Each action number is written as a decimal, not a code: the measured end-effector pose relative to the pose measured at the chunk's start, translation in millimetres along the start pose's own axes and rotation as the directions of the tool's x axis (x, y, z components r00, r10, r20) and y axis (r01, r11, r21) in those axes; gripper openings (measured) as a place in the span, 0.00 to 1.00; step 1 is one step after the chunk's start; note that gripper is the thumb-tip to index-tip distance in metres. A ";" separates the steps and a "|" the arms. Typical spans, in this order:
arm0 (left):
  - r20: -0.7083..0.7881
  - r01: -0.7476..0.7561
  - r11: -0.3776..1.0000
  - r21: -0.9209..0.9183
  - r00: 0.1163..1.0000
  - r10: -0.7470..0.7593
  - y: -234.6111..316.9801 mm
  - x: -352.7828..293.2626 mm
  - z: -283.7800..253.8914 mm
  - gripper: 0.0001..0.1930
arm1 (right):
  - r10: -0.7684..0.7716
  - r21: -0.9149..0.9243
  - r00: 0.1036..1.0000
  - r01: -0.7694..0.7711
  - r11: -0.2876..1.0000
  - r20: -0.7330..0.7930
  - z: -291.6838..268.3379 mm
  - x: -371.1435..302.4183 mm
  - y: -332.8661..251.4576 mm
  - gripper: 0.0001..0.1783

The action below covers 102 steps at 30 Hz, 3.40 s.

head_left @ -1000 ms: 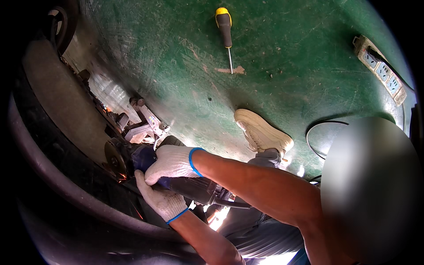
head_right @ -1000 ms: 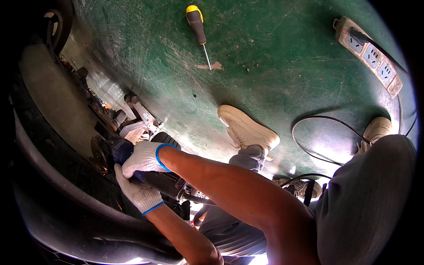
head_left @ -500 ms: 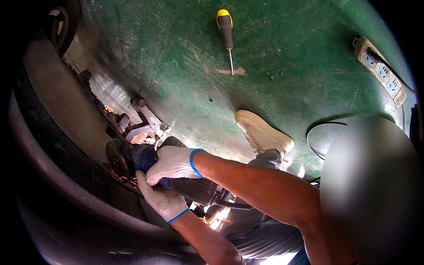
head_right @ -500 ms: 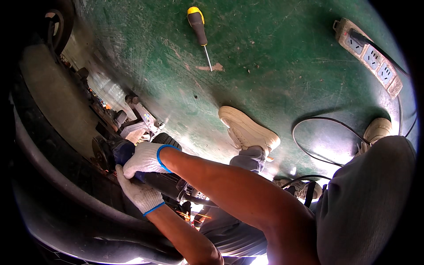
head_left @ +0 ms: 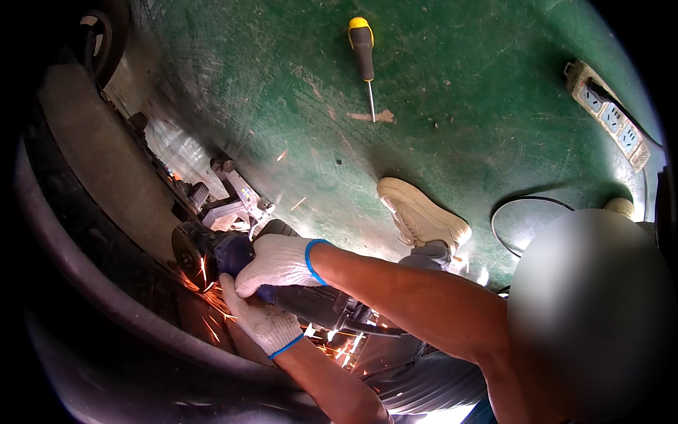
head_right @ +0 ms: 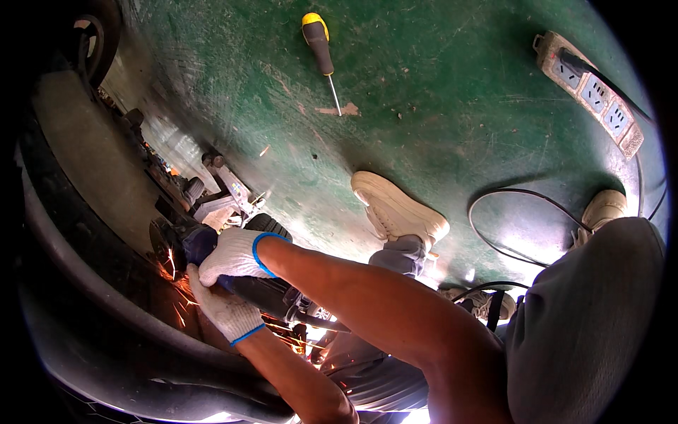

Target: The person uses an angle grinder to grind a metal part of a car's undercarriage, producing sparks. They then switch to a cordless impact driver to remove a bolt from the same area before resuming grinding with the angle grinder.

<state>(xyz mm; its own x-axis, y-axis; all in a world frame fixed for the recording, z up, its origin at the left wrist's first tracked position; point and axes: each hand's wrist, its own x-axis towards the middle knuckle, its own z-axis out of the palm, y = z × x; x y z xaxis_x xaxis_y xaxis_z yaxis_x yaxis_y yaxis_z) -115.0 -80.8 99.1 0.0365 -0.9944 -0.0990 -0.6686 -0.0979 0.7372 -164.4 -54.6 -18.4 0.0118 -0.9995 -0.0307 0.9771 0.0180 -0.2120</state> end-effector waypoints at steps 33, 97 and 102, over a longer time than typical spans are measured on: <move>0.042 -0.008 1.000 0.012 0.999 0.008 -2.3 4.9 -2.9 0.28 | -0.014 -0.044 1.000 0.013 0.999 -0.027 -0.4 -2.6 -2.9 0.30; -0.023 -0.105 0.991 0.079 0.994 0.107 -1.3 -7.1 2.1 0.27 | 0.017 -0.080 0.999 -0.020 0.997 -0.041 2.7 -7.1 -12.2 0.26; 0.021 0.002 1.000 -0.021 1.000 -0.002 -1.0 1.1 0.9 0.29 | 0.018 -0.022 1.000 -0.019 1.000 -0.015 0.2 -6.8 -9.9 0.28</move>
<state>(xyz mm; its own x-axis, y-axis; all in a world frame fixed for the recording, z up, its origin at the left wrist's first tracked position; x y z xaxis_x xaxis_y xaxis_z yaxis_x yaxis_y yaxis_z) -114.9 -81.7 97.6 0.0221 -0.9932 -0.1141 -0.6526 -0.1008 0.7510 -174.0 -47.9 -15.9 0.0263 -0.9984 -0.0496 0.9718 0.0372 -0.2330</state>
